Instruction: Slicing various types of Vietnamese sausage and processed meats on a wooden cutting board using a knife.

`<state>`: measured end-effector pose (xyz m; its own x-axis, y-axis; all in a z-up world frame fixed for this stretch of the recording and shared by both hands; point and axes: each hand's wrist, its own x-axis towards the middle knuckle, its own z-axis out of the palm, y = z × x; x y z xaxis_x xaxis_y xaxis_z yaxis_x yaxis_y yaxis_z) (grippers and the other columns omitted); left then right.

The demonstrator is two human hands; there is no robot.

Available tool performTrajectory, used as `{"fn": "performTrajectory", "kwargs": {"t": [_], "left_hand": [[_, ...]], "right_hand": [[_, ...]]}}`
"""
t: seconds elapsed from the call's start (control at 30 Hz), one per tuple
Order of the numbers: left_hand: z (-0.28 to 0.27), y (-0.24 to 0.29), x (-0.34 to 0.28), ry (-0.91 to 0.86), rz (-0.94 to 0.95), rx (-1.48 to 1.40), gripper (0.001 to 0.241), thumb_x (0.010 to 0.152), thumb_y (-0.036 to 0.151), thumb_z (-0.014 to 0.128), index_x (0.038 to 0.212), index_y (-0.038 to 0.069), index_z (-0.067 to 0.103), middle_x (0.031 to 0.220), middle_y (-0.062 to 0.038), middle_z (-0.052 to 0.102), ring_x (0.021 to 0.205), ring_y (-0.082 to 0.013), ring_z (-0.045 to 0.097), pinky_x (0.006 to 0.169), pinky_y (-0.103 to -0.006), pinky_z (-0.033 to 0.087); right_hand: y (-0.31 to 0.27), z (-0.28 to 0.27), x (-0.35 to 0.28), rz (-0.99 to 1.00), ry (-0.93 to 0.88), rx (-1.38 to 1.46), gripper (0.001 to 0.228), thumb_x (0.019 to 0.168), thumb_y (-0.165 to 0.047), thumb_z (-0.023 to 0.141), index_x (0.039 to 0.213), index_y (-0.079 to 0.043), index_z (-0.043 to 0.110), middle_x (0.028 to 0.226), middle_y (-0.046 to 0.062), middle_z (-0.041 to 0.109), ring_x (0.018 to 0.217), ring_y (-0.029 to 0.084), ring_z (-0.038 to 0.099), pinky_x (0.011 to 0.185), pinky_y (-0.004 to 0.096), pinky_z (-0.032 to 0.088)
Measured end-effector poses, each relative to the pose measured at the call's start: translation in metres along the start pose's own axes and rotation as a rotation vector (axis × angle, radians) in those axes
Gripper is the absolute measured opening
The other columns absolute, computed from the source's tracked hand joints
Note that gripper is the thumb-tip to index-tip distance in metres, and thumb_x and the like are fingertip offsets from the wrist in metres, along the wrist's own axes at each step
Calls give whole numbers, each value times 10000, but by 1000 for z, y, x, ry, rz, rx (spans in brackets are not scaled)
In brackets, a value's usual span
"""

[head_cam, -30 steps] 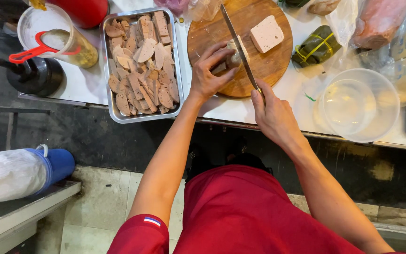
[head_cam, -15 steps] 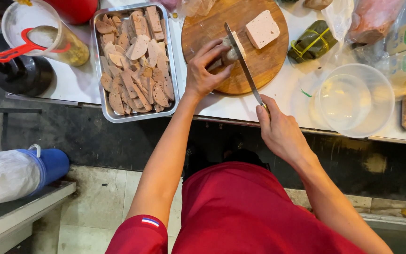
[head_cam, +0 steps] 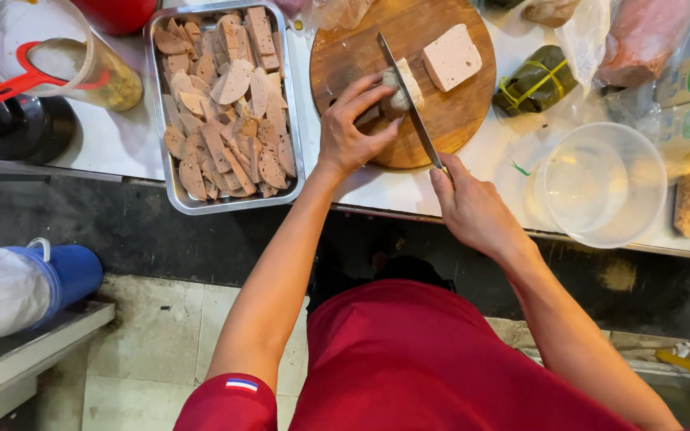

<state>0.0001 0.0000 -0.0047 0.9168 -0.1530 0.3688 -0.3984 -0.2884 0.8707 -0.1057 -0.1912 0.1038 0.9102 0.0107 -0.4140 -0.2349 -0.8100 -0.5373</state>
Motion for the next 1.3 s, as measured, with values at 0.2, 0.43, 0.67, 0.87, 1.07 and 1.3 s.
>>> {"fn": "performTrajectory", "kwargs": {"t": [0.2,0.43,0.67,0.87,1.07,1.3], "left_hand": [[1,3,2,12,-11,-20,441,780,175,868,1199,139,737,1369,-61,659,1221,-247,703,1026,-332,600],[1,11,3,23,-24,-46,421,789,171,871,1185,140,732,1362,-47,666,1207,-230,715,1005,-316,619],[6,15,0,70,-3,5,430,780,171,865,1185,132,724,1367,-64,661,1211,-243,706,1027,-332,596],[11,46,32,102,80,23,468,806,192,795,1238,72,658,1359,-99,587,1305,-295,558,1100,-407,481],[48,24,110,-45,289,365,320,851,226,777,1135,86,733,1177,-65,692,1205,-296,566,1085,-454,436],[53,25,129,-15,406,586,234,855,268,780,1033,117,787,999,-57,698,1080,-282,567,1044,-498,402]], "right_hand": [[9,5,26,-2,-42,13,419,1062,-370,440,1392,-117,493,1031,309,713,998,545,648,867,585,499],[30,24,55,-31,-40,93,446,1050,-366,448,1432,-138,465,1091,322,690,1056,561,614,889,579,498],[33,-19,58,132,-200,454,462,1067,-415,392,1466,-195,467,655,117,519,498,184,499,473,352,455],[44,-48,91,105,-228,733,382,1098,-429,389,1343,-149,475,651,14,424,464,104,395,425,276,377],[33,-51,111,161,-272,766,393,1068,-468,395,1351,-219,507,670,7,446,467,101,408,435,280,396],[19,-53,106,57,-178,554,484,1057,-433,391,1477,-203,467,604,17,434,449,131,444,423,328,415]]}}
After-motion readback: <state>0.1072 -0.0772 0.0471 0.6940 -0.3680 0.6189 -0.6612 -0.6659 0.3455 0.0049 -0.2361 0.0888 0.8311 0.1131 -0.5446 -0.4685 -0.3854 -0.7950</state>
